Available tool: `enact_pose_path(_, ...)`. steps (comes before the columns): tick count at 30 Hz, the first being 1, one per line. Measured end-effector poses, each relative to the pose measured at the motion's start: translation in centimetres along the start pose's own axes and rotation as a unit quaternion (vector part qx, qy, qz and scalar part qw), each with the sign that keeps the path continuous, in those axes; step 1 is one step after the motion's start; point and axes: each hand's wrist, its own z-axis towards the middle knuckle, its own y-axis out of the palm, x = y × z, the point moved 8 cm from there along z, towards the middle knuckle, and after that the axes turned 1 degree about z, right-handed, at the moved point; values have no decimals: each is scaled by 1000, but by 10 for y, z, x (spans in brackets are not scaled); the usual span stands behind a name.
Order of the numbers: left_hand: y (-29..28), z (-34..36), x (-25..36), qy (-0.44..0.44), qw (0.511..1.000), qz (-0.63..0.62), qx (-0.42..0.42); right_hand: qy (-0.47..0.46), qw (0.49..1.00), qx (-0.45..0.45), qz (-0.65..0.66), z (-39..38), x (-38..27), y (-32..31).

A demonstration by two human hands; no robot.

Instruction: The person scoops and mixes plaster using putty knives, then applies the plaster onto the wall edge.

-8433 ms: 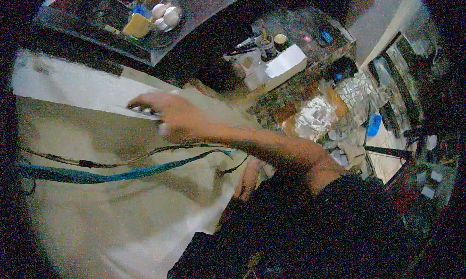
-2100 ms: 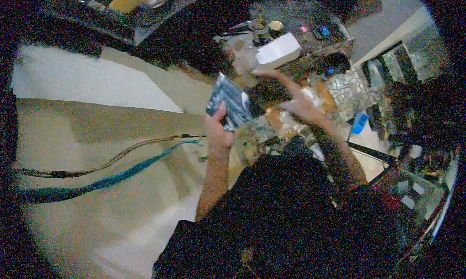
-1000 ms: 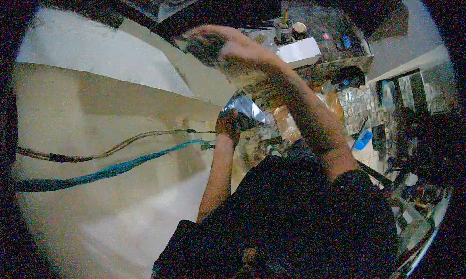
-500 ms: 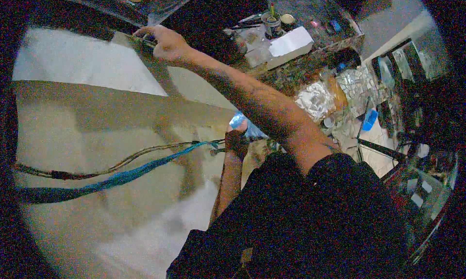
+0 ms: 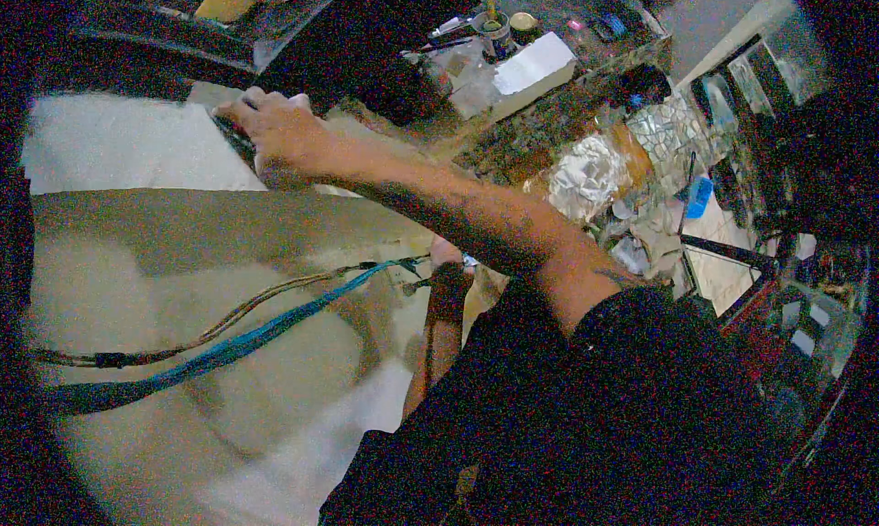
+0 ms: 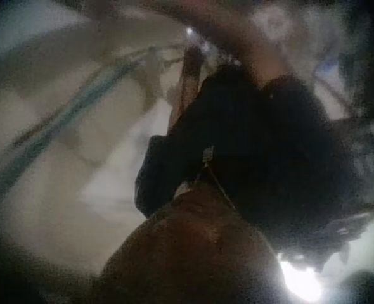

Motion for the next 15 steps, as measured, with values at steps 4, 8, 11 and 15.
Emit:
enact_pose_path(4, -3, 1, -5, 1, 1000, 20, -5, -53, 998, 15, 32, -20, -19, -5)
enact_pose_path(8, -7, 3, -17, 2, 999, 37, -8, -81, 995, 22, 46, -38, -31, -10)
enact_pose_path(11, -21, 8, -33, 8, 998, 63, -2, -60, 996, -30, 64, -56, -45, -13)
enact_pose_path(15, -63, 2, -41, 83, 964, 253, 26, -48, 983, -66, 166, -58, -39, -20)
